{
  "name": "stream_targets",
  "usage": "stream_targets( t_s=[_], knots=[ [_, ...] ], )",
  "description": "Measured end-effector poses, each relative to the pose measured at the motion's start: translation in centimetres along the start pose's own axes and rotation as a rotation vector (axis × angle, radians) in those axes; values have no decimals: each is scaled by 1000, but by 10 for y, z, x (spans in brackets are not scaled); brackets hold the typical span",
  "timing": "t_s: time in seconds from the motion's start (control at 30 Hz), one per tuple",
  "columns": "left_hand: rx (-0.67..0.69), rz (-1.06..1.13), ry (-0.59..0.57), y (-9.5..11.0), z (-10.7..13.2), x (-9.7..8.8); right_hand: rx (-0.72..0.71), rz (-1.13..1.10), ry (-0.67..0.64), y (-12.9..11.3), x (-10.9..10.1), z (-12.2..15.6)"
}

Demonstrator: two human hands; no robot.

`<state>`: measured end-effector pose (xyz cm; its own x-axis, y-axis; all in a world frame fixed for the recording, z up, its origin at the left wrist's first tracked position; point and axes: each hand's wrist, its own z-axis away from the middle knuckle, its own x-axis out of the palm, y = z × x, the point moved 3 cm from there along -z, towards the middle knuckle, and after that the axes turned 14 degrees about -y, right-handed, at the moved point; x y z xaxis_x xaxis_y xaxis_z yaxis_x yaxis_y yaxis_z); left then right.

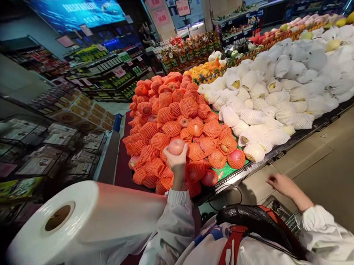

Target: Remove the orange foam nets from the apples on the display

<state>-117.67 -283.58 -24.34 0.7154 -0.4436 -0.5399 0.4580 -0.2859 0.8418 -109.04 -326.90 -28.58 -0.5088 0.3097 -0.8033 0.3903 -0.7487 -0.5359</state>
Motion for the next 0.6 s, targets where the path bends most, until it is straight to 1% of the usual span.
stream_targets(
  t_s=[0.03, 0.07, 0.1, 0.13, 0.17, 0.23, 0.3, 0.37, 0.4, 0.47, 0.53, 0.6],
  knots=[
    [60, -36, -46, 1, -10, 4, -62, -19, -48, -9, -4, -23],
    [149, -96, -85, 3, -18, 7, -140, -30, -58, -23, -7, -46],
    [243, -173, -127, 5, -25, 10, -220, -21, -29, -40, -9, -69],
    [309, -254, -153, 5, -30, 13, -286, 14, 33, -58, -9, -90],
    [335, -330, -166, 5, -34, 14, -332, 70, 122, -75, -6, -109],
    [273, -436, -167, 1, -40, 15, -293, 191, 179, -101, 10, -139],
    [188, -483, -169, -2, -43, 15, -216, 232, 207, -113, 27, -159],
    [160, -497, -187, -4, -42, 15, -161, 184, 214, -113, 35, -173],
    [162, -490, -190, -4, -40, 16, -139, 147, 204, -110, 36, -178],
    [184, -452, -164, -2, -28, 17, -116, 92, 180, -105, 30, -183],
    [249, -387, -104, 2, -6, 17, -167, 81, 224, -108, 17, -178],
    [341, -304, -43, 10, 24, 16, -282, 49, 359, -119, 1, -159]
  ],
)
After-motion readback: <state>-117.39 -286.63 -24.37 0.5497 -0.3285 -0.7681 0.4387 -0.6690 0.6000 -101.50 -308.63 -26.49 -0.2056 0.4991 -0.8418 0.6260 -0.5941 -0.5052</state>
